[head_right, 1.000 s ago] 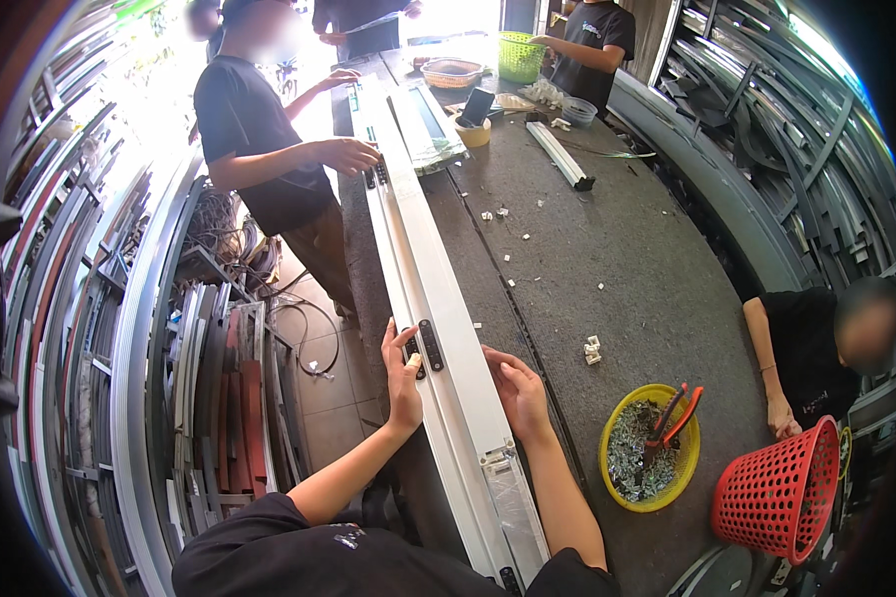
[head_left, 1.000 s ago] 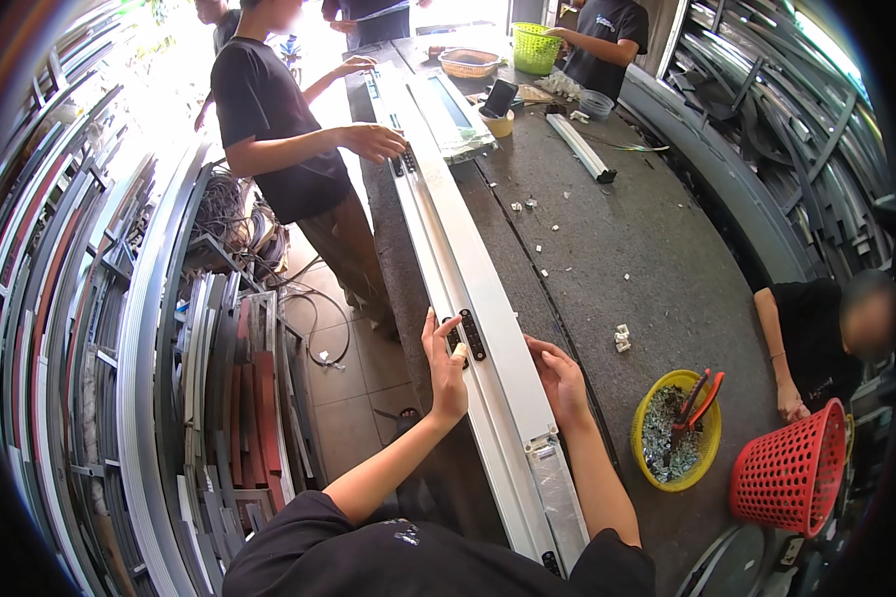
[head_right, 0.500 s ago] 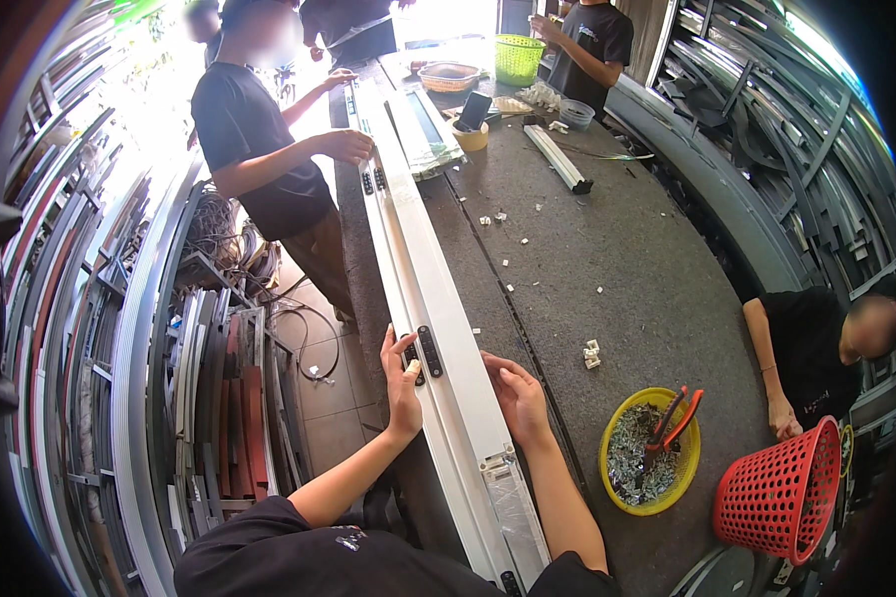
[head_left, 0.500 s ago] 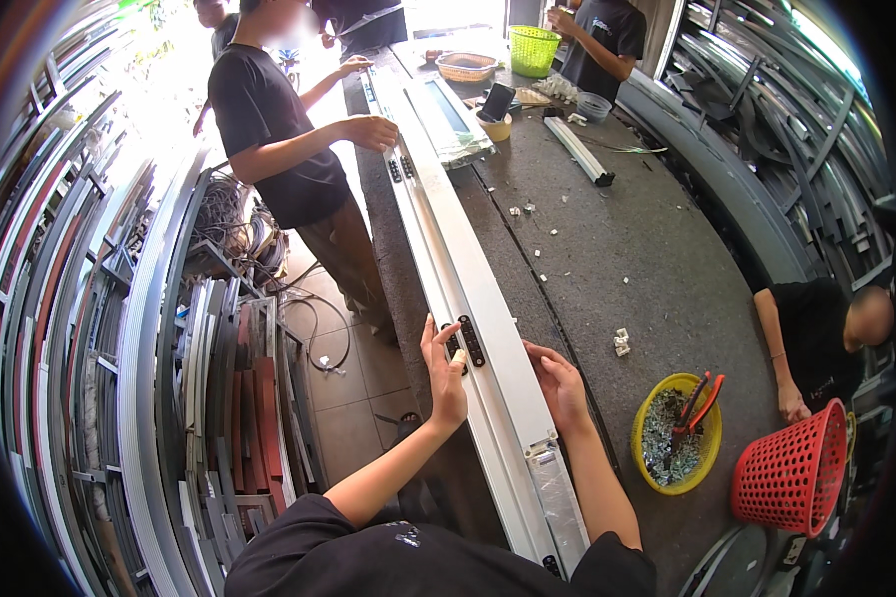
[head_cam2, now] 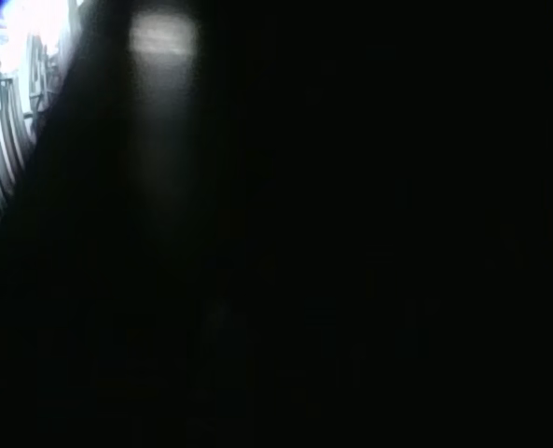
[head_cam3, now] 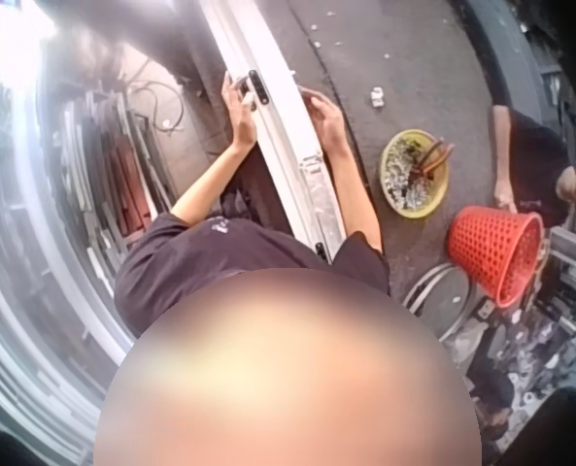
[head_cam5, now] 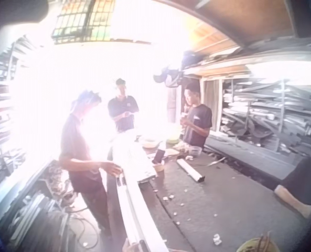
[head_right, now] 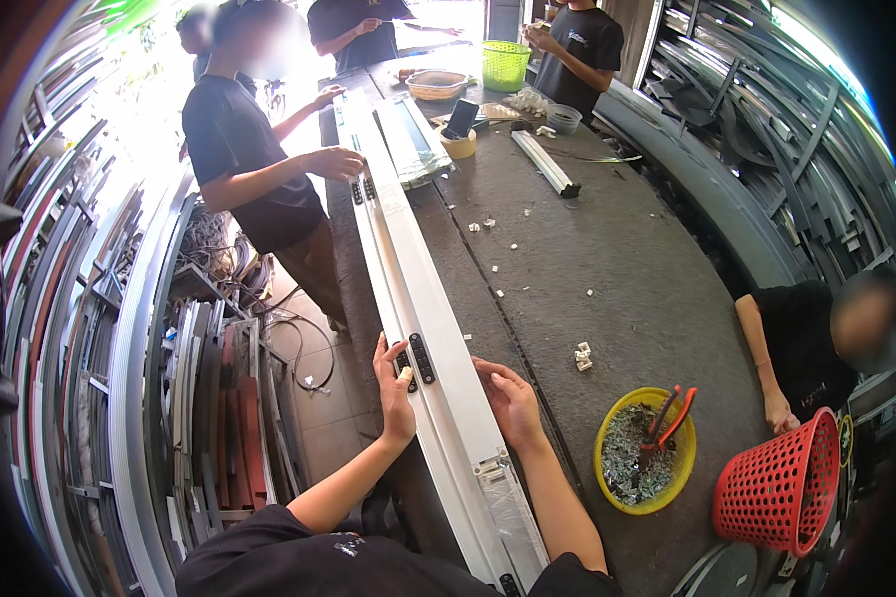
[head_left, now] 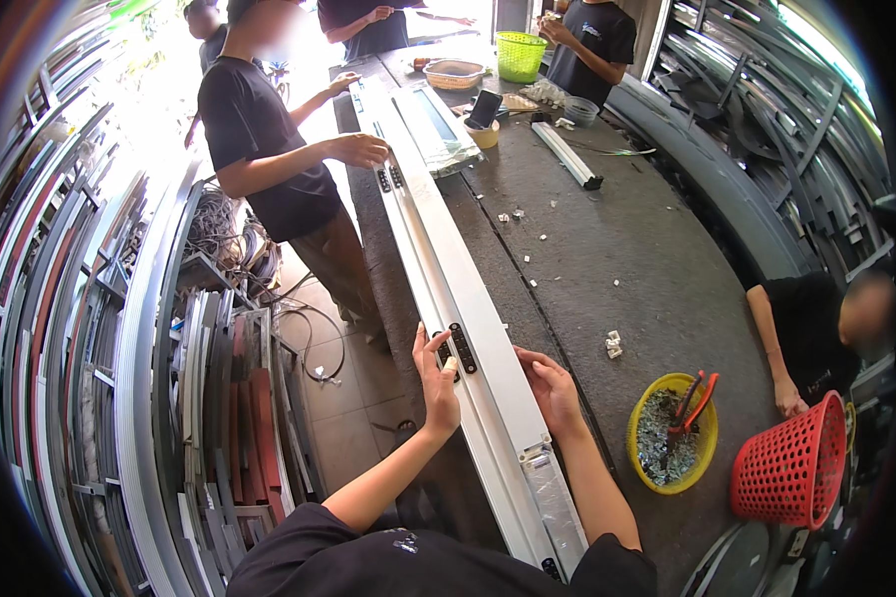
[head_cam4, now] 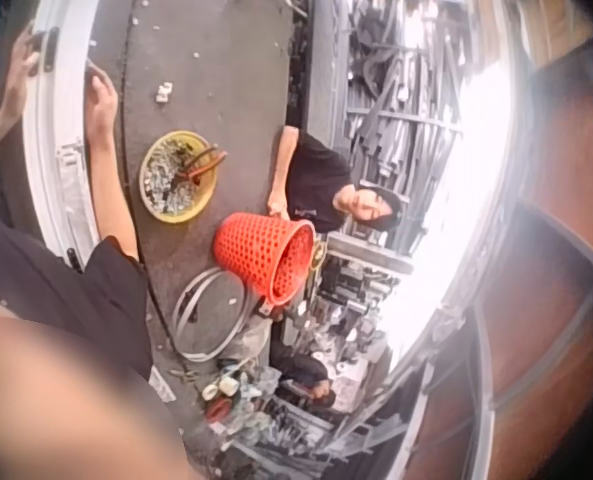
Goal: The person handles long aluminum window frame profiles on a workbench, aligns them, and inserts small plastic or metal components into the profile channels. The person also picks up a roll of tape and places it on the table while continuing to position and adjust the frame pieces.
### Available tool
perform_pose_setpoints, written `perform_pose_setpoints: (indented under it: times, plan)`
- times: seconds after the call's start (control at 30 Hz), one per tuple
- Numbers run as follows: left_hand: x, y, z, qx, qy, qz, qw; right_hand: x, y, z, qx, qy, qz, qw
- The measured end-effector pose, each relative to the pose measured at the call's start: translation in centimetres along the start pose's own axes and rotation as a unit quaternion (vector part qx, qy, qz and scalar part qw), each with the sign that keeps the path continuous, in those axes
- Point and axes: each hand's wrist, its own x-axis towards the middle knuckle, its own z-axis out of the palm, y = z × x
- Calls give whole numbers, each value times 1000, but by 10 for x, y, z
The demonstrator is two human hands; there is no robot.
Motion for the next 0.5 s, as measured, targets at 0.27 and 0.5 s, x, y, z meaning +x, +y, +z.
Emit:
perform_pose_setpoints:
  times: [0.27, 0.5]
  plan:
    - [0, 0, 0, 8, -6, 9, 1000, 0, 0, 1, 3, -6, -2, 1000]
    - [0, -8, -1, 12, 4, 5, 1000, 0, 3, -4, 9, -3, 3, 1000]
